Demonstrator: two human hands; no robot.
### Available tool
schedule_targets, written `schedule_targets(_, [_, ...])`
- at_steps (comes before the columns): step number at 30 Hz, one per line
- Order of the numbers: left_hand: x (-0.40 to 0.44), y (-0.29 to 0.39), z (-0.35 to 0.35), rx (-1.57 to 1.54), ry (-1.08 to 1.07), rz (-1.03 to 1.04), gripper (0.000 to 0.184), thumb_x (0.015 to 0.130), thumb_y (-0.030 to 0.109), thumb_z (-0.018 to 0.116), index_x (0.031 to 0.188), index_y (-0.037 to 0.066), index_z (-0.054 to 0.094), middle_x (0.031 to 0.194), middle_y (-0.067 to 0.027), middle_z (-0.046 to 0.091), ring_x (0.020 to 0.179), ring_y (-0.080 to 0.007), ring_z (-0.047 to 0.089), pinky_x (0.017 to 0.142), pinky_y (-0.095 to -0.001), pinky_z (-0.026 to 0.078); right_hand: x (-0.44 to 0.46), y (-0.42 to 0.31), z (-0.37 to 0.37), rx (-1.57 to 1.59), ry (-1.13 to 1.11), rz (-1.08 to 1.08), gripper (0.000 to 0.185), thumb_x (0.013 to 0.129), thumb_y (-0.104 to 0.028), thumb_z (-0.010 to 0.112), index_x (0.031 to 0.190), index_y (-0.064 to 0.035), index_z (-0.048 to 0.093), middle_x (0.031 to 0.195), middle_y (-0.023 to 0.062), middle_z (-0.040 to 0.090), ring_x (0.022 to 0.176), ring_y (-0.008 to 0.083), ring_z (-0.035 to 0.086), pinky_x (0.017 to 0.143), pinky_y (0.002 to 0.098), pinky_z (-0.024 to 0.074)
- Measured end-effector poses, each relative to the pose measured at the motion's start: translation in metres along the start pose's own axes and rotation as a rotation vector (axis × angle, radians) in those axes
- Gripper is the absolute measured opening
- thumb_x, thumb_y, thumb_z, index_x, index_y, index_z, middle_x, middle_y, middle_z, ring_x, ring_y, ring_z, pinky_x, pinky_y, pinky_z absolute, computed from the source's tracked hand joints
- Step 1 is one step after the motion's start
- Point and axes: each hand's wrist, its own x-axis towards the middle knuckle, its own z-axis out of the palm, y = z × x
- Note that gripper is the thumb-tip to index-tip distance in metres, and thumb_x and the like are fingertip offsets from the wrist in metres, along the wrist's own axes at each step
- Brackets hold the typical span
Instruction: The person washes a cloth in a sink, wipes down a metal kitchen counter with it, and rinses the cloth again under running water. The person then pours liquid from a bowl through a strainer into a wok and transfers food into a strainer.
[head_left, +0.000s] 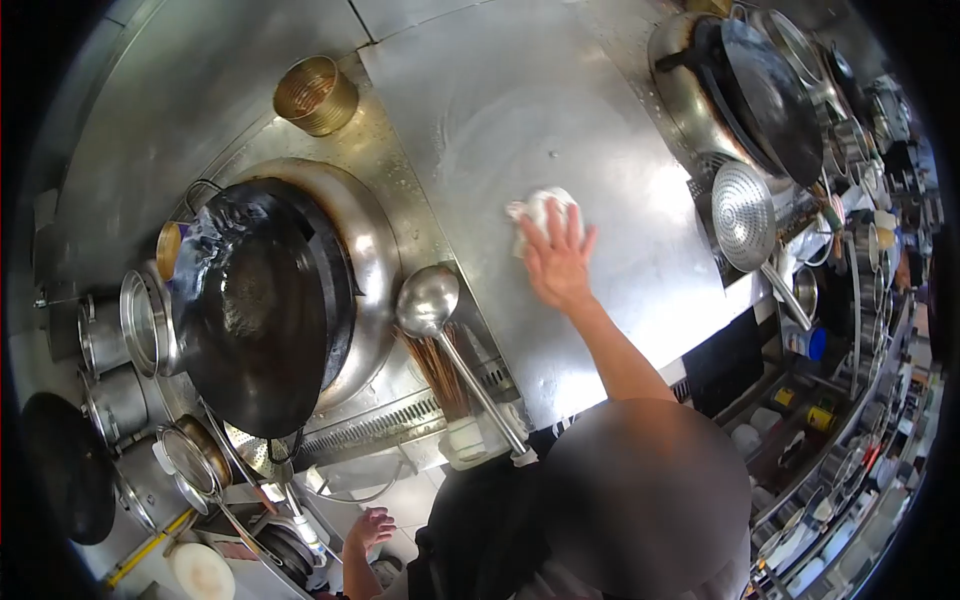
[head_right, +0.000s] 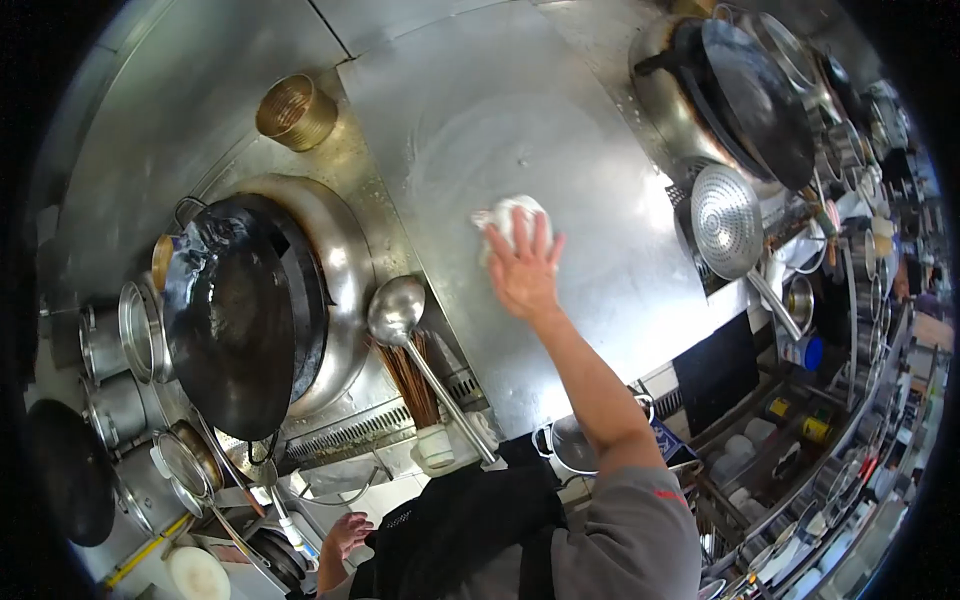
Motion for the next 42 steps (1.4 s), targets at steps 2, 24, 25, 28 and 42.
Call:
schedule_targets(2, [0.01, -0.008, -0.002, -0.078, 0.004, -0.034, 0.038, 0.102, 0.025, 0.055, 0.134, 0.006, 0.049, 0.117, -0.0141, 0.067, 0.1, -0.026, 0.068, 0.086, -0.0428, 0.055, 0.058, -0.018, 0.009, -0.005, 0.039, -0.11, 0.06, 0.096, -0.034, 0.048, 0.155, -0.0247, 0.034, 0.164, 0.0101, 0.023, 0.149, 0.0442, 0.017, 0.111, 0.0761, 0.0144])
schedule_targets(24, [-0.05, 0.022, 0.021, -0.238, 0.183, -0.176, 0.032, 0.103, 0.023, 0.049, 0.132, 0.01, 0.051, 0.114, -0.0127, 0.068, 0.104, -0.0283, 0.068, 0.089, -0.041, 0.054, 0.465, -0.08, 0.079, 0.029, 0.111, -0.174, 0.055, 0.101, -0.044, 0.038, 0.154, -0.0316, 0.035, 0.164, -0.0013, 0.027, 0.151, 0.0275, 0.022, 0.111, 0.0769, 0.0093])
schedule_targets(25, [-0.052, 0.026, 0.02, -0.238, 0.189, -0.171, 0.032, 0.103, 0.023, 0.049, 0.133, 0.01, 0.051, 0.114, -0.0127, 0.067, 0.104, -0.0282, 0.068, 0.09, -0.041, 0.054, 0.471, -0.059, 0.081, -0.018, 0.148, -0.114, 0.055, 0.101, -0.045, 0.036, 0.154, -0.0308, 0.034, 0.164, -0.0001, 0.027, 0.151, 0.0277, 0.022, 0.11, 0.0779, 0.0099])
schedule_targets(28, [-0.056, 0.029, 0.021, -0.229, 0.194, -0.18, 0.033, 0.103, 0.025, 0.049, 0.133, 0.01, 0.051, 0.115, -0.0126, 0.067, 0.106, -0.0279, 0.067, 0.091, -0.041, 0.053, 0.464, 0.019, 0.011, 0.168, 0.035, 0.256, 0.062, 0.101, -0.049, 0.037, 0.154, -0.0171, 0.036, 0.164, 0.0142, 0.021, 0.149, 0.041, 0.02, 0.117, 0.0671, 0.0148])
schedule_targets(42, [-0.047, 0.038, 0.018, -0.1, 0.159, -0.138, 0.04, 0.102, 0.032, 0.052, 0.136, 0.011, 0.05, 0.119, -0.0123, 0.064, 0.112, -0.0267, 0.062, 0.096, -0.0408, 0.05, 0.42, 0.015, 0.054, -0.163, 0.231, -0.094, 0.061, 0.098, -0.053, 0.036, 0.154, -0.03, 0.036, 0.161, 0.0045, 0.032, 0.148, 0.0293, 0.029, 0.109, 0.077, 0.0161])
